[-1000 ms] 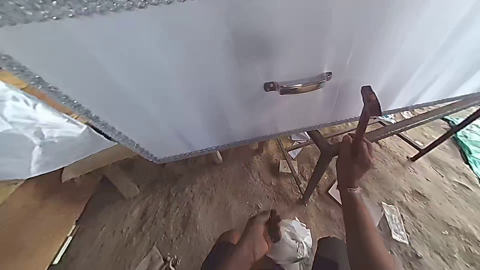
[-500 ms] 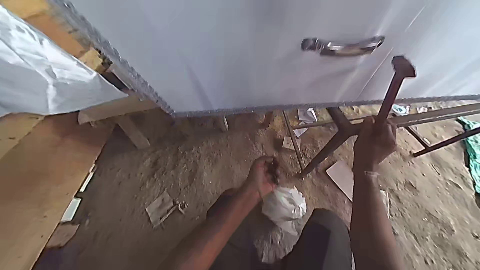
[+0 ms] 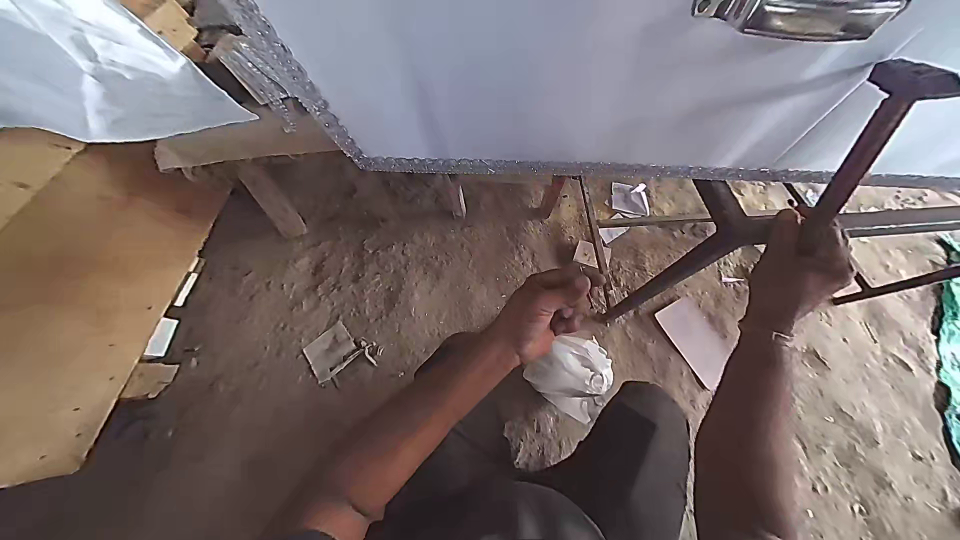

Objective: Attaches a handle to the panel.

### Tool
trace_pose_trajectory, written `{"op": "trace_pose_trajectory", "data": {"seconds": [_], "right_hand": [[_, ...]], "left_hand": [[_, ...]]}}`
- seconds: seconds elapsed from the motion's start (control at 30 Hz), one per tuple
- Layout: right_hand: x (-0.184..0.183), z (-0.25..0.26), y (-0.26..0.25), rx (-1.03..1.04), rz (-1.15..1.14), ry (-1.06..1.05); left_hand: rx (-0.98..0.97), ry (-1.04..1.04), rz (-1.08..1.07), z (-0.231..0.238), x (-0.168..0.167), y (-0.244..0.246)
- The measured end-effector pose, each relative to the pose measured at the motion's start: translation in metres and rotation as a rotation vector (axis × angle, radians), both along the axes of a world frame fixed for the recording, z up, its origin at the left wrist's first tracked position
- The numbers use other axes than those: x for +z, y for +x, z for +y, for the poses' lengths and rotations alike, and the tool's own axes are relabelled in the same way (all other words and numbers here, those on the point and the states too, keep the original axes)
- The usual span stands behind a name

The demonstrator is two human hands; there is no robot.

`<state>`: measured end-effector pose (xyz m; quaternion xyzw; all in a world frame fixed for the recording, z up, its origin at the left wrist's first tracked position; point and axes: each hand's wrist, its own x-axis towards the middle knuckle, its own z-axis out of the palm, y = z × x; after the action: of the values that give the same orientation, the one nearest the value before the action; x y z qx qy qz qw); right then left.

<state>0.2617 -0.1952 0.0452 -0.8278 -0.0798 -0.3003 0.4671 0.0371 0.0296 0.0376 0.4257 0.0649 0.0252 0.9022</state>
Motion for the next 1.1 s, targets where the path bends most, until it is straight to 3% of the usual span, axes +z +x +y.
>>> {"op": "trace_pose_trajectory", "data": {"seconds": [0.13,0.37,0.5,0.7,0.8,1.1], "right_hand": [[-0.001,0.004,0.000,-0.037,-0.021,0.025],[-0.006,0.007,0.004,-0.074,-0.064,0.044],[-0.008,0.012,0.004,-0.083,-0.074,0.110],[-0.010,0.013,0.005,-0.077,-0.117,0.087],[-0.010,0.010,0.006,-0.062,-0.121,0.081],[-0.012,0.010,0.006,-0.069,-0.122,0.066]], "left_hand": [[0.028,0.147,-0.059,0.001,0.005,-0.002],[0.279,0.244,-0.200,-0.002,0.014,-0.001],[0.332,0.507,-0.377,-0.002,0.015,0.000],[0.671,1.004,-0.588,-0.003,0.021,0.012],[0.743,1.185,-0.569,-0.005,0.037,0.012],[0.739,1.377,-0.471,-0.008,0.056,0.008]]}}
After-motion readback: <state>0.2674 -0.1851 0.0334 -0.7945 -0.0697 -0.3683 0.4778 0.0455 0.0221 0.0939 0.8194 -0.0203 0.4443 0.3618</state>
